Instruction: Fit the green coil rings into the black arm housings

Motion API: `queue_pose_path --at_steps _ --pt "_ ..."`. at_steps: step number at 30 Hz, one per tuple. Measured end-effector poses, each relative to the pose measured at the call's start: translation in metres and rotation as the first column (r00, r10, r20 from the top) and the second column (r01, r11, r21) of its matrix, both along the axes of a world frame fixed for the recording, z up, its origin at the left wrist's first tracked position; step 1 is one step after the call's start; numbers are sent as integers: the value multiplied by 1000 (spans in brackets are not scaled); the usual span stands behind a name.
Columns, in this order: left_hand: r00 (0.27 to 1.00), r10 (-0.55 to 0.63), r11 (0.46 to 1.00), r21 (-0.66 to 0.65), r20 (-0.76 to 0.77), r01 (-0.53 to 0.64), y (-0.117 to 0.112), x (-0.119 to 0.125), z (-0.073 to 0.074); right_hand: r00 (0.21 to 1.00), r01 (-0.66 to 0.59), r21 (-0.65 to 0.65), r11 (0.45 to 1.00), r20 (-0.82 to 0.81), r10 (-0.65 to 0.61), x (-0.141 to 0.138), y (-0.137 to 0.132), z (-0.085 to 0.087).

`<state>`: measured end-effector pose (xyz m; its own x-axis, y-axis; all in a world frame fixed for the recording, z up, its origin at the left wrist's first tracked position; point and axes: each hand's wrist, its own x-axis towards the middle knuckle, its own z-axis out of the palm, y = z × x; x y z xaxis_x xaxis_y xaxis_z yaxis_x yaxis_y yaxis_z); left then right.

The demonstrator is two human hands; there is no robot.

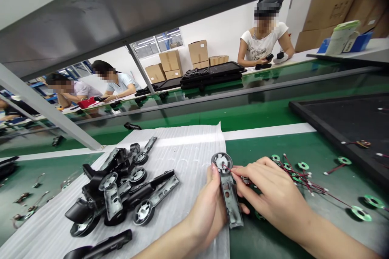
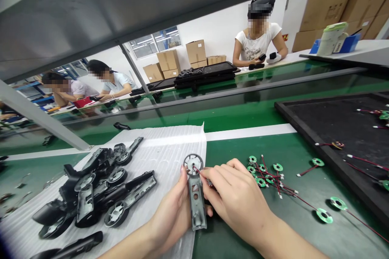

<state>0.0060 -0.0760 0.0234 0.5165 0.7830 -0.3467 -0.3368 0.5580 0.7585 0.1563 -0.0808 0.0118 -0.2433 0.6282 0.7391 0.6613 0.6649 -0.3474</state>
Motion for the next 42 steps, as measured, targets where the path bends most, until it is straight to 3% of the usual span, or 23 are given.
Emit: queue_pose_path --at_steps 3,6,9,11,15,18,25,30,33,42 --pt "993 30 995 96 -112 -19 1 -1 -2 999 -28 -72 997 -18 26 3 -1 2" --pt "951 72 970 245 -301 4 4 -4 -1 999 -44 -293 955 -40 34 6 -2 9" --pt "893 110 905 415 -437 91 6 -9 1 988 -113 -597 794 -149 28 6 -2 17" --pt "876 104 860 484 -471 158 7 -11 1 977 -155 -685 712 -215 5 6 -1 20" --pt "871 56 815 526 -489 244 10 -12 -5 984 -106 -705 701 -177 -30 7 2 19" --pt "854 43 809 519 -519 275 12 -13 -8 985 -127 -725 677 -170 3 10 4 17" --pt "800 44 845 449 -599 289 16 -16 -8 978 -186 -750 635 -204 46 11 7 17" --pt "839 50 894 398 -542 203 18 -16 -4 985 -150 -748 646 -169 33 12 6 17" --pt "861 55 910 380 -506 165 18 -15 -1 970 -194 -730 656 -243 16 15 8 17" --pt "877 -27 915 341 -480 214 17 -16 -5 978 -199 -705 681 -187 93 16 11 15"
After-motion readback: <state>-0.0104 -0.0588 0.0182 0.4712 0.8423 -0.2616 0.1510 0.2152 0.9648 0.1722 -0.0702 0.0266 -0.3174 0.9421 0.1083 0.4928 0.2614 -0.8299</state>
